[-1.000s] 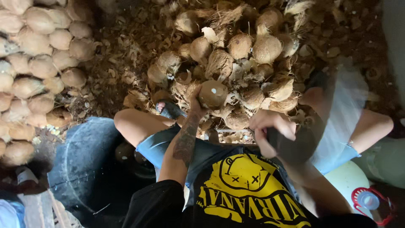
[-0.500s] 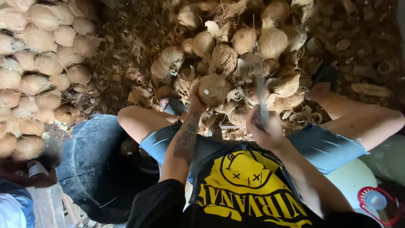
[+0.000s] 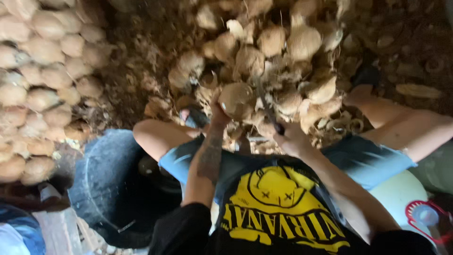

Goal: The person sits on the ground and uses a large knife to peel the husk off a coconut. They rotate the coconut to remove the fibrous outer layer and then place the peeled coconut into a black bucket.

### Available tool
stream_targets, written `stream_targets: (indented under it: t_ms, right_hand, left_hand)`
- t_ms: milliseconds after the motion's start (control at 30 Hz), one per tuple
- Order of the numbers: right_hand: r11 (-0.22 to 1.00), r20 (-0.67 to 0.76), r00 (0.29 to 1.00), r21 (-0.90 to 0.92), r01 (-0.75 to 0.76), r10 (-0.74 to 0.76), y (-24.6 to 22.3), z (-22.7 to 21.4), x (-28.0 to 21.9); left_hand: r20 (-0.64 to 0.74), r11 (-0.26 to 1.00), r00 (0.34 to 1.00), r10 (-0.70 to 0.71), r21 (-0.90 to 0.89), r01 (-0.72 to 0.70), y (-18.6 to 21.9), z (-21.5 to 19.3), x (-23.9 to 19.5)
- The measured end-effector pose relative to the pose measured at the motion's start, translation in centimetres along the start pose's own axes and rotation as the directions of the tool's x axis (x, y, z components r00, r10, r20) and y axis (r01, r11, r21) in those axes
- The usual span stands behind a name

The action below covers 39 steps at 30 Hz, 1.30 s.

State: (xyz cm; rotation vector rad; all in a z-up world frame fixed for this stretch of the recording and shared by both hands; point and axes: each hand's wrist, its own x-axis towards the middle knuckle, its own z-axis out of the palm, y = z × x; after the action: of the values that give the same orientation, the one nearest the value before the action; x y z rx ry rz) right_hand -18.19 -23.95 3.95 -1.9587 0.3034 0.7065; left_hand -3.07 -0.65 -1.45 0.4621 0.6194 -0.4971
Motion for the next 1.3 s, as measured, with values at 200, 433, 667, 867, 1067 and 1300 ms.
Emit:
stream_targets:
  t_ms: [200,433,667,867,1067,1300]
  right_hand:
    - [0.664,-0.292,0.698,0.221,0.714,-0.654,-9.7,-4.7,-5.1]
    - [0.982,0.038,0.997,-0.172,0.08,-0.074,-1.7,-2.2,0.4]
    - [0.987,-0.175,0.982,0.131,0.093,-0.07,-3.8,-3.7,-1.1]
    - [0.752,-0.434,0.72,0.133,0.646,-0.542,-13.0,-5.9,-4.1]
    - [0.825,-0.164,0.817,0.026,0.564,-0.553,-7.1,-4.5,-2.7]
    - [0.987,0.004,0.995,-0.131,-0.097,0.098,-0.5,-0.5,0.9]
  left_hand:
    - [-0.304,0.997,0.95,0.074,0.025,-0.07,-1.3,6.4,-5.6]
    - [-0.084,0.998,0.995,-0.052,0.017,0.054,0.0,1.7,-0.5]
    - [0.275,0.995,0.961,0.017,-0.097,0.01,2.7,6.2,-3.6]
    - [-0.039,0.998,0.997,-0.06,0.013,0.061,0.9,1.5,0.0]
    - [-0.19,0.971,0.953,-0.237,-0.03,0.236,0.0,-0.3,1.1]
    - [-0.152,0.94,0.962,-0.228,0.221,0.258,0.8,2.6,0.2]
